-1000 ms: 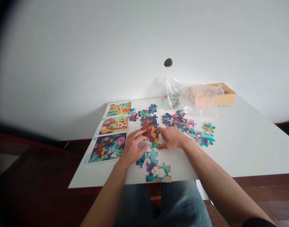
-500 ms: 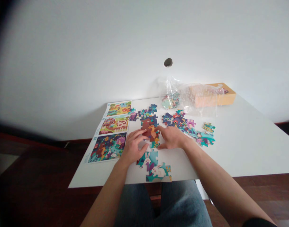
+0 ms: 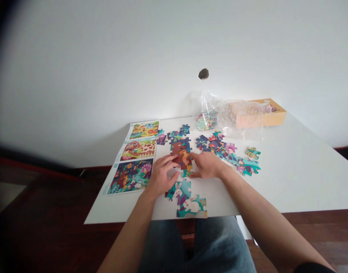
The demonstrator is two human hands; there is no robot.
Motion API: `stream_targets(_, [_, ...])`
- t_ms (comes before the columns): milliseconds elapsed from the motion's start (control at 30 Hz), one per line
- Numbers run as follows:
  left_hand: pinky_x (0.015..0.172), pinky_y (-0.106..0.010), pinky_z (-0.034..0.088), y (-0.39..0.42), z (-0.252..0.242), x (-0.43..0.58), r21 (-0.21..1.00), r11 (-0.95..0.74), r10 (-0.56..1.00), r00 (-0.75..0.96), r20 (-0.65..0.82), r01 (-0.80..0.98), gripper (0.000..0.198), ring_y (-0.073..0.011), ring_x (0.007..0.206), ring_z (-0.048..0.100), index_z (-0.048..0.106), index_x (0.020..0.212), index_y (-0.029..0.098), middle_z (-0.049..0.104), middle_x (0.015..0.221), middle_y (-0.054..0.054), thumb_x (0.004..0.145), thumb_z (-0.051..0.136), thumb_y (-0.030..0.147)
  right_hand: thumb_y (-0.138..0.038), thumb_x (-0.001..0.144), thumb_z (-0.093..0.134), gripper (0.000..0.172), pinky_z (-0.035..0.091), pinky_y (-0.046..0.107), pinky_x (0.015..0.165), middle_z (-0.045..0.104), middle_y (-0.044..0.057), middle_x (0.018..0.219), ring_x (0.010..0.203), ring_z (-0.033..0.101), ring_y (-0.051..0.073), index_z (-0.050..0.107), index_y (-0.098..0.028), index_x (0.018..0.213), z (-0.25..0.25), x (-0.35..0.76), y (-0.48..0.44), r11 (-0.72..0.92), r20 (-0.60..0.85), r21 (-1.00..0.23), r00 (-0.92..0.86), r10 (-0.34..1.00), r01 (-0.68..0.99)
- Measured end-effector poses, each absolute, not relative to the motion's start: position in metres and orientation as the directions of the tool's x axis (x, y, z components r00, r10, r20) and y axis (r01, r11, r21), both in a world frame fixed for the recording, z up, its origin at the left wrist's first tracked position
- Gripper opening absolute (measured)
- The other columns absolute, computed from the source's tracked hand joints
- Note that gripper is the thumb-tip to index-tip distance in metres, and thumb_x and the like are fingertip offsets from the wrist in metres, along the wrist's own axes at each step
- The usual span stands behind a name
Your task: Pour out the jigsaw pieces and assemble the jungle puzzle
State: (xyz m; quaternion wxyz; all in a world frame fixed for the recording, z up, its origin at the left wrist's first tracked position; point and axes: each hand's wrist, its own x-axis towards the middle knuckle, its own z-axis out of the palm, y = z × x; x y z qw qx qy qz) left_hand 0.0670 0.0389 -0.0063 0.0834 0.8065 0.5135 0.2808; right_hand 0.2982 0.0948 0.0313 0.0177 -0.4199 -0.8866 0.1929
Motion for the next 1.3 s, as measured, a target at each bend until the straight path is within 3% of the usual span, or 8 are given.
stream_targets(333, [0.112,-0.052,0.04,0.039,-0.0058,0.0663,0.428,-0.457,0.877,0.315,0.362,0.78,0.018,-0.0284,0.131,0.051,0.07,0.099,0.026,0.062,0.135,-0.004,0.082,0.064,0.02,-0.047,0.081,0.067,0.046,0.032,0.028,0.061,0.072,0.002,0.081,0.07,0.064,0.021,0.06,-0.025,0.12,0.029,0.2982,0.0947,0.582,-0.108,-0.376,-0.658,0.745,0.721])
stream_targets(1300, [0.112,-0.051,0.04,0.039,-0.0075,0.0672,0.44,-0.444,0.882,0.297,0.365,0.78,0.016,-0.0272,0.132,0.051,0.068,0.098,0.025,0.064,0.134,-0.004,0.083,0.063,0.019,-0.05,0.083,0.067,0.04,0.031,0.027,0.062,0.071,0.001,0.079,0.071,0.065,0.02,0.065,-0.028,0.117,0.0266,0.2932,0.0931,0.584,-0.098,-0.411,-0.671,0.735,0.7])
